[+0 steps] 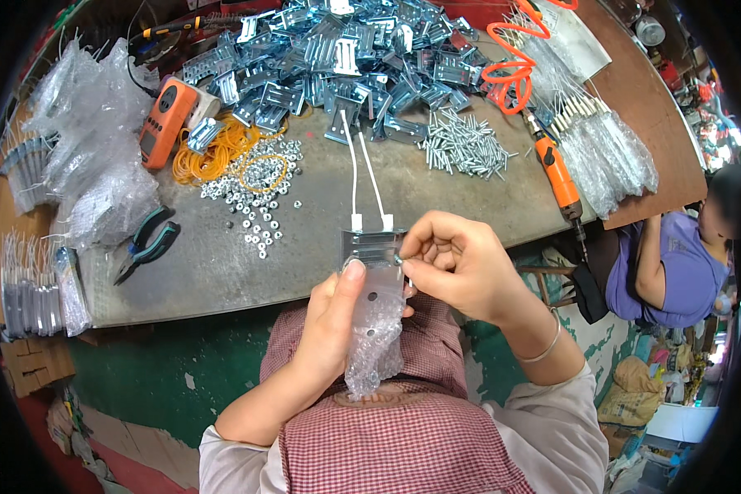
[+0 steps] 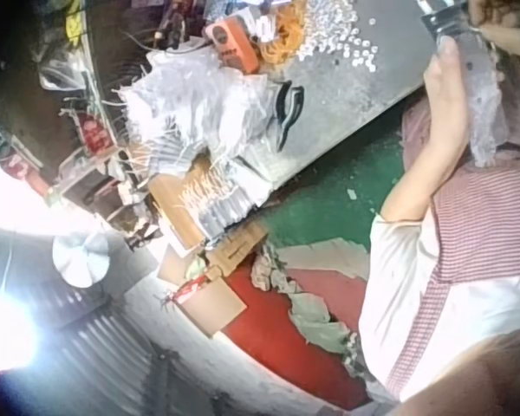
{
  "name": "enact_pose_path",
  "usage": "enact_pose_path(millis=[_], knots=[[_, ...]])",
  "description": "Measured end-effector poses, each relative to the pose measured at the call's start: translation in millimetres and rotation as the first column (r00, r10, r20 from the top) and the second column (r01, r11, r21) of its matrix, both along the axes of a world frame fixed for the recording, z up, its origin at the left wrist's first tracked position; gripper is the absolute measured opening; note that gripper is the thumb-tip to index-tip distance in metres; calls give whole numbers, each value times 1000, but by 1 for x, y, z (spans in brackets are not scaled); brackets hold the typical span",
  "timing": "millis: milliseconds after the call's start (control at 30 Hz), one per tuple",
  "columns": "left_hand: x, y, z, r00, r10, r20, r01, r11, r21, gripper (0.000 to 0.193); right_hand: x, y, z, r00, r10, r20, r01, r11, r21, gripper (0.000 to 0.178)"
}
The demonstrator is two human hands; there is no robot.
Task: Assembling electronic component parts using an air-powered screwdriver.
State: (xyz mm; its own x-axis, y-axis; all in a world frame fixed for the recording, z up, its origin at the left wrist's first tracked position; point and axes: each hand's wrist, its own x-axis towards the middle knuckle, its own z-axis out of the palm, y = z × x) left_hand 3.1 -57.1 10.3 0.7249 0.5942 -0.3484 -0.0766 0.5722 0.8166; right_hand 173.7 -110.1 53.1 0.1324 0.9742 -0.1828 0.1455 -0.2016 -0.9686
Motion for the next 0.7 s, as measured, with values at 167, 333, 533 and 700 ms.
enact_pose_path(millis=[167,333,533,700], knots=[[1,3,-1,995,42,90,-27,986,-167,54,-12,-1,3,970,-159,186,117,969,216,11],[1,1,-3,993,19,117,2,984,-179,33,-23,11,-9,902,-253,350,-2,807,591,15],[-1,0,-9,989,51,141,-22,980,-200,18,-25,20,-24,785,-310,536,-202,691,694,18],[-4,2,-8,992,93,88,-87,994,-70,31,-23,18,-15,670,-230,706,-339,751,566,37]])
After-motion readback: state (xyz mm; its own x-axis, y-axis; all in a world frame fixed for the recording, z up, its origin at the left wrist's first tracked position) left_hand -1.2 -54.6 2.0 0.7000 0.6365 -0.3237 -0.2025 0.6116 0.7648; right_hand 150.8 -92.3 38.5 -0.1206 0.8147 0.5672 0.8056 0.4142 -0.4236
